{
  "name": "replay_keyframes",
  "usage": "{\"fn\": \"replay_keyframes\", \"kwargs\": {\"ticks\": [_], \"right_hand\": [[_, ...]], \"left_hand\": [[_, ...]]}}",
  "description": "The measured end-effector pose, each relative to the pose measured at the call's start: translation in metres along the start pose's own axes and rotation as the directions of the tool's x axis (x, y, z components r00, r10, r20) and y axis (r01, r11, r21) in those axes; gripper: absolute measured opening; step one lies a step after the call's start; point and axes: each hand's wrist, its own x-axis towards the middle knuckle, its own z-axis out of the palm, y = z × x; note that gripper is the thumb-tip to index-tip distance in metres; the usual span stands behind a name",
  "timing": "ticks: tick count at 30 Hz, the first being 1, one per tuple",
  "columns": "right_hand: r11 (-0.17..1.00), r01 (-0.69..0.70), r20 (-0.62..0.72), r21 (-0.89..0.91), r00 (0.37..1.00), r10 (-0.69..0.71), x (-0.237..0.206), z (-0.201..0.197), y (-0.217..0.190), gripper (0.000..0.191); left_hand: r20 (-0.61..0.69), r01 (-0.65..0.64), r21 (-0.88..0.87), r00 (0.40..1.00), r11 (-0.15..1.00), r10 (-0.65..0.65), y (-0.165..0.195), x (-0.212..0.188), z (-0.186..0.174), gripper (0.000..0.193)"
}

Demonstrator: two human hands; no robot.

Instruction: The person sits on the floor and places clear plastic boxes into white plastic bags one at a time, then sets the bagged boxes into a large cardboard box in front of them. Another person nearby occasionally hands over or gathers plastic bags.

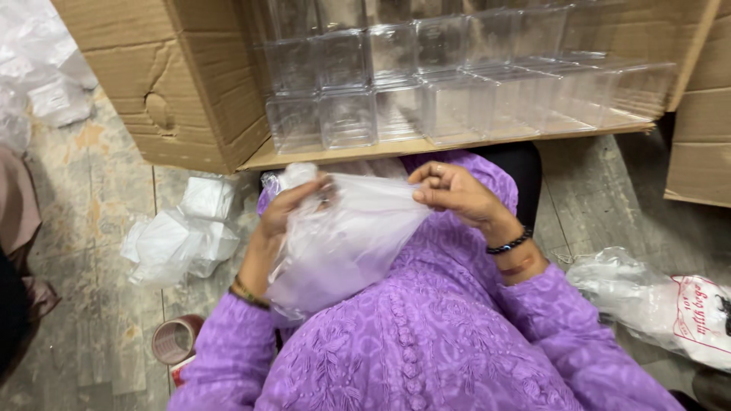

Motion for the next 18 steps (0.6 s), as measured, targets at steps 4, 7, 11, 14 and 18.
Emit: {"fn": "replay_keyframes", "kwargs": {"ticks": [4,7,11,14,18], "right_hand": [[0.709,0.078,-0.362,-0.701,0.818,-0.448,0.001,-0.031,-0.018,0.020],[0.256,-0.096,-0.269,-0.962,0.506,-0.819,0.024,-0.055,-0.048,0.026],[0.127,-0.244,-0.240,-0.961,0.520,-0.819,0.047,-0.069,-0.063,0.021],[0.204,-0.050,-0.204,-0.978,0.449,-0.870,0.037,-0.066,-0.052,0.008],[0.796,0.353,-0.549,-0.492,0.584,-0.598,0.023,-0.055,-0.022,0.016]], "left_hand": [[0.008,-0.107,0.641,0.991,0.760,0.132,-0.014,0.094,0.030,0.029],[0.051,-0.421,0.585,0.872,0.693,0.487,-0.029,0.184,0.070,0.024],[-0.146,-0.218,0.812,0.822,0.541,0.550,-0.034,0.235,0.099,0.042],[-0.063,-0.381,0.668,0.827,0.639,0.559,-0.040,0.223,0.091,0.030],[0.052,-0.457,0.537,0.857,0.709,0.513,-0.051,0.183,0.074,0.033]]}}
